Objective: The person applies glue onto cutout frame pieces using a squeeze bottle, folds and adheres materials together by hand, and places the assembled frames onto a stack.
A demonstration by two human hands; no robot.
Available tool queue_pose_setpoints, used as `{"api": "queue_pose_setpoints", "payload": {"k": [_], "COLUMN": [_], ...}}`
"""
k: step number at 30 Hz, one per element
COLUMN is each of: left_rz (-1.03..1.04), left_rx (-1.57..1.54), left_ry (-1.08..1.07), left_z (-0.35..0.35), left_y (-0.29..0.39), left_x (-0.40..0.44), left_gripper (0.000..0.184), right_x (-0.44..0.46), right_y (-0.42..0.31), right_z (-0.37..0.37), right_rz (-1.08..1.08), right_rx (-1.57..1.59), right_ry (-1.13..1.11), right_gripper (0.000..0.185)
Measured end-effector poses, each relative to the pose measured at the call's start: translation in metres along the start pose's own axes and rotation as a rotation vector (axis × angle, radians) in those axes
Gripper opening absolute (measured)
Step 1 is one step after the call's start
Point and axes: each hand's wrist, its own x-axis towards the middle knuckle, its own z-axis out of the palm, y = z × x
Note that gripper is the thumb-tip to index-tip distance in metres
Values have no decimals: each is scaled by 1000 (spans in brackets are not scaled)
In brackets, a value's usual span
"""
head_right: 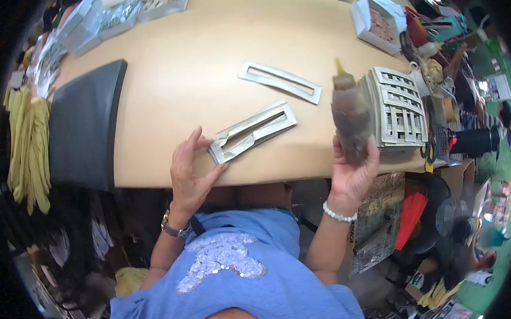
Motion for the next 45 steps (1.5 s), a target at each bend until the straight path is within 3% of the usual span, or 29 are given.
{"api": "queue_pose_setpoints", "payload": {"k": [1, 2, 5, 8, 11, 15, 17, 22, 33, 37, 43, 45], "left_rz": [-21, -36, -118, -176, -89, 28, 163, 272, 288, 274, 335, 301], "left_rx": [-25, -55, -190, -276, -259, -257, -156, -196, -308, -298, -112, -103], "left_ry": [8, 15, -8, -27, -17, 29, 63, 151, 211, 152, 73, 72], "left_z": [-1, 0, 0, -6, -6, -5, -4, -1, -10, -5, 8, 13], "left_y": [1, 0, 0, 4, -6, -11, -14, -17, -11, -4, 10, 11], "left_x": [-1, -3, -8, -10, -16, -22, -22, -26, -27, -26, -7, -3], "left_gripper": [78, 78, 76, 78, 77, 71, 68, 64, 63, 71, 73, 70], "right_x": [4, 16, 15, 1, -20, -22, -15, -10, -6, -4, 37, 61], "right_y": [3, 8, 24, 24, 14, 22, 27, 35, 34, 1, -128, -170], "right_z": [10, 0, 3, 4, 26, 49, 50, 48, 45, 48, 27, 8], "right_rz": [-102, -195, -614, -801, -1041, -361, -328, -213, 137, 135, -299, -282], "right_rx": [-105, -208, -798, -1290, -1480, -1134, -1251, -1314, -919, -737, -855, -928], "right_ry": [93, 90, 70, 39, -80, -338, -406, -450, -422, -373, -150, -90], "right_gripper": [33, 18, 26, 22, 17, 22, 25, 27, 30, 31, 33, 33]}}
